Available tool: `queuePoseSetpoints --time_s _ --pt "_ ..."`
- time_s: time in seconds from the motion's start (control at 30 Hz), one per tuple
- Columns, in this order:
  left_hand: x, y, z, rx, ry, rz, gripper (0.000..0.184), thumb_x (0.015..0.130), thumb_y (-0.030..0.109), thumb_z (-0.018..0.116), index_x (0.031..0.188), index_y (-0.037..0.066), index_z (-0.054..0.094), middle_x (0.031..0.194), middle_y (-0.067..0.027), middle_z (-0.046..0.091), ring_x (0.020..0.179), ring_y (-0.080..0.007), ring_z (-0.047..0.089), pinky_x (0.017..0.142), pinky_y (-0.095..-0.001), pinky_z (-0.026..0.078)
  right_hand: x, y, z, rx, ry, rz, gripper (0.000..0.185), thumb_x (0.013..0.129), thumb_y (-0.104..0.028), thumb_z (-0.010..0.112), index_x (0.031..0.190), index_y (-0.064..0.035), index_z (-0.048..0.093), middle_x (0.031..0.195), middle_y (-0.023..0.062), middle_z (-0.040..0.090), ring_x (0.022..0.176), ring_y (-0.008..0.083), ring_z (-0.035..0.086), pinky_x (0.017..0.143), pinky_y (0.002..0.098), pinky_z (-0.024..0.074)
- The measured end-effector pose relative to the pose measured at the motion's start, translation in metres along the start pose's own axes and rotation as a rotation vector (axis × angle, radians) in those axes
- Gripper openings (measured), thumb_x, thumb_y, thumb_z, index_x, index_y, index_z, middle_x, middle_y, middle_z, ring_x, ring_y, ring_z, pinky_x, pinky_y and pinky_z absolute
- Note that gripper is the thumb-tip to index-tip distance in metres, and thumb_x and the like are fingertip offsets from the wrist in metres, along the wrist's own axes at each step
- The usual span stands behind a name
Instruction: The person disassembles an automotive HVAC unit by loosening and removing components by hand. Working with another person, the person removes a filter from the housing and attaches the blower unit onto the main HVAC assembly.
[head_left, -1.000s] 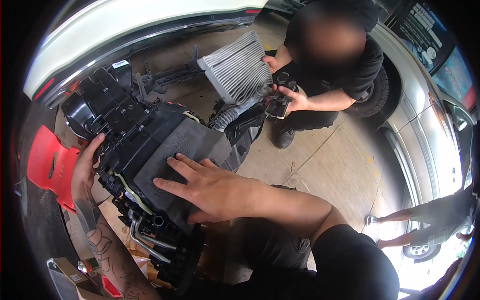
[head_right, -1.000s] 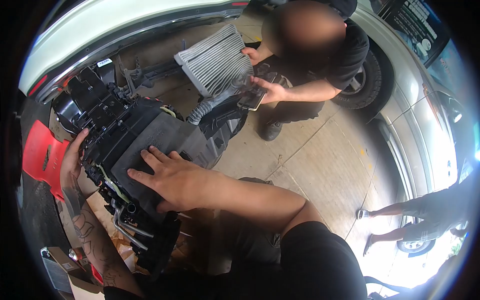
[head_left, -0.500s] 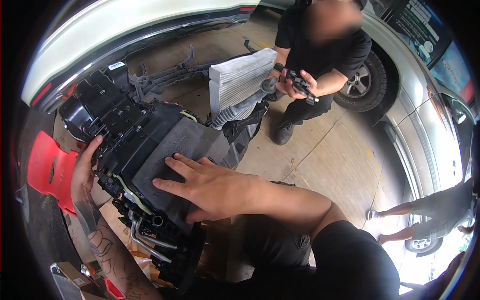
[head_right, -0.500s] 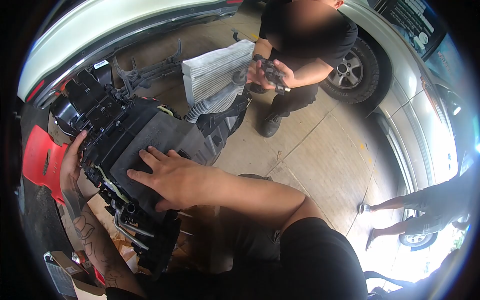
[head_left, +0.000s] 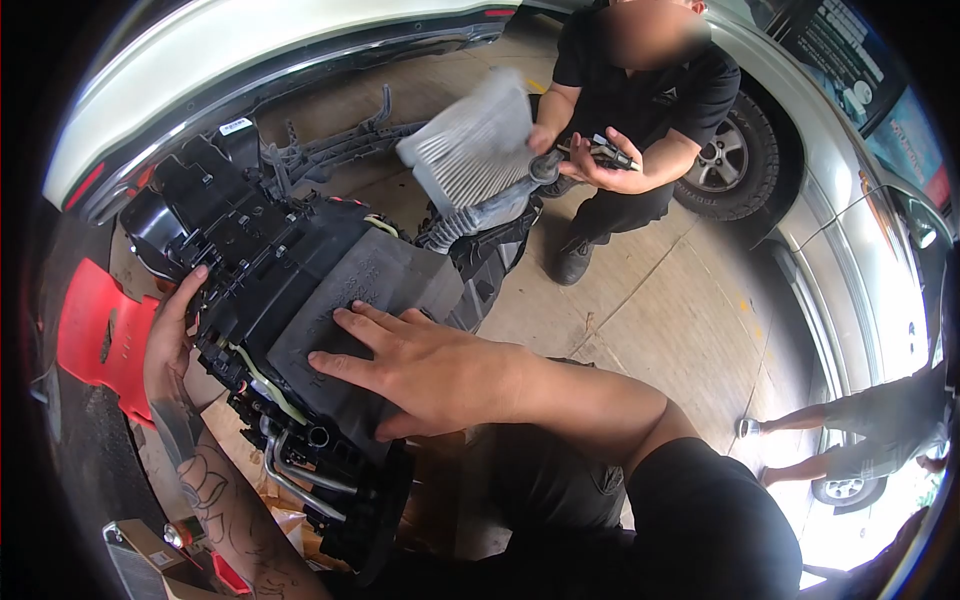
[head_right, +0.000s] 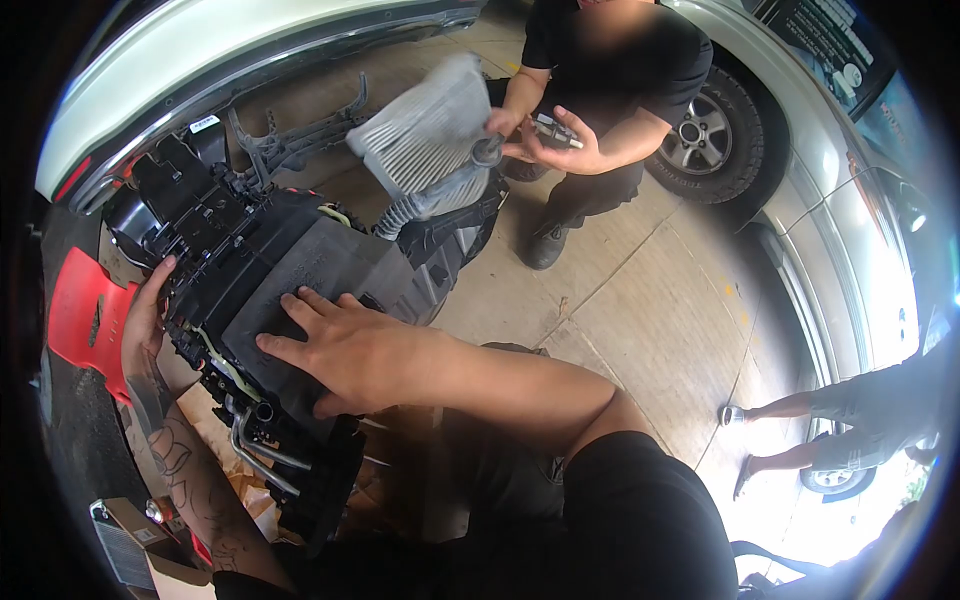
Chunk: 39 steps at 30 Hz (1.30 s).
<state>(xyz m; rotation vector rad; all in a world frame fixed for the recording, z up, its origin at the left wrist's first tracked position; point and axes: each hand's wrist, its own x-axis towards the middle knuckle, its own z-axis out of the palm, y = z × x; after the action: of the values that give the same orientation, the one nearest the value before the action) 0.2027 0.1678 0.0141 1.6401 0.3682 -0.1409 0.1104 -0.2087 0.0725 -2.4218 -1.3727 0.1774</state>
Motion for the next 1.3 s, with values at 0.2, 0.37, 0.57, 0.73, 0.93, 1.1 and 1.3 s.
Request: queuePoseSetpoints --time_s 0.2,0.37,0.57,0.73,0.93,1.1,1.3 --pt "-0.012 0.008 0.008 0.025 0.039 0.008 0.077 0.081 0.055 0.082 0.139 0.008 0.061 0.116 -0.0032 0.071 0.106 -0.0147 0.066 0.087 -0.0323 0.053 -0.001 -0.001 0.000 -0.006 0.002 -0.006 0.092 0.081 -0.034 0.085 0.157 -0.0088 0.040 0.155 0.0382 0.035 0.147 0.0526 0.035 0.111 0.0615 0.0409" --pt "-0.007 0.005 0.004 0.055 0.039 0.016 0.079 0.080 0.058 0.082 0.138 0.009 0.061 0.116 -0.0029 0.071 0.107 -0.0146 0.066 0.087 -0.0333 0.051 -0.001 -0.001 -0.001 -0.011 -0.012 0.005 0.092 0.082 -0.034 0.084 0.158 -0.0094 0.039 0.155 0.0380 0.035 0.147 0.0527 0.034 0.112 0.0611 0.0402" --pt "-0.004 0.002 0.003 0.060 0.018 0.017 0.080 0.079 0.059 0.081 0.139 0.009 0.061 0.116 -0.0034 0.071 0.106 -0.0154 0.065 0.089 -0.0339 0.050 0.000 0.000 -0.002 -0.006 -0.042 0.016 0.092 0.083 -0.033 0.083 0.159 -0.0118 0.037 0.158 0.0368 0.031 0.148 0.0525 0.033 0.113 0.0616 0.0401" --pt "-0.003 0.001 0.002 0.069 0.037 0.015 0.082 0.079 0.060 0.081 0.140 0.009 0.060 0.120 -0.0037 0.069 0.111 -0.0155 0.062 0.090 -0.0369 0.049 0.000 0.001 0.000 -0.003 -0.017 -0.008 0.093 0.081 -0.033 0.085 0.158 -0.0107 0.038 0.157 0.0378 0.032 0.147 0.0534 0.033 0.113 0.0616 0.0394" --pt "-0.003 -0.002 0.005 0.051 0.066 0.049 0.084 0.076 0.061 0.082 0.140 0.010 0.059 0.116 -0.0016 0.066 0.107 -0.0140 0.056 0.087 -0.0403 0.046 0.001 -0.002 -0.005 -0.007 -0.077 0.032 0.093 0.083 -0.029 0.083 0.161 -0.0135 0.033 0.160 0.0355 0.026 0.150 0.0514 0.030 0.111 0.0607 0.0421" --pt "-0.006 -0.001 0.006 0.042 0.071 0.074 0.081 0.077 0.059 0.082 0.138 0.012 0.058 0.106 0.0004 0.063 0.091 -0.0126 0.055 0.079 -0.0369 0.045 0.001 -0.001 -0.002 -0.007 -0.066 0.021 0.096 0.083 -0.029 0.083 0.162 -0.0141 0.031 0.160 0.0360 0.027 0.150 0.0520 0.029 0.112 0.0594 0.0411" --pt "-0.021 0.011 0.018 0.039 0.123 0.085 0.078 0.079 0.056 0.081 0.136 0.010 0.058 0.102 0.0004 0.064 0.079 -0.0098 0.058 0.069 -0.0291 0.045 0.001 -0.002 -0.003 0.021 -0.070 0.040 0.096 0.083 -0.030 0.084 0.162 -0.0165 0.031 0.160 0.0350 0.026 0.151 0.0514 0.027 0.114 0.0626 0.0394"
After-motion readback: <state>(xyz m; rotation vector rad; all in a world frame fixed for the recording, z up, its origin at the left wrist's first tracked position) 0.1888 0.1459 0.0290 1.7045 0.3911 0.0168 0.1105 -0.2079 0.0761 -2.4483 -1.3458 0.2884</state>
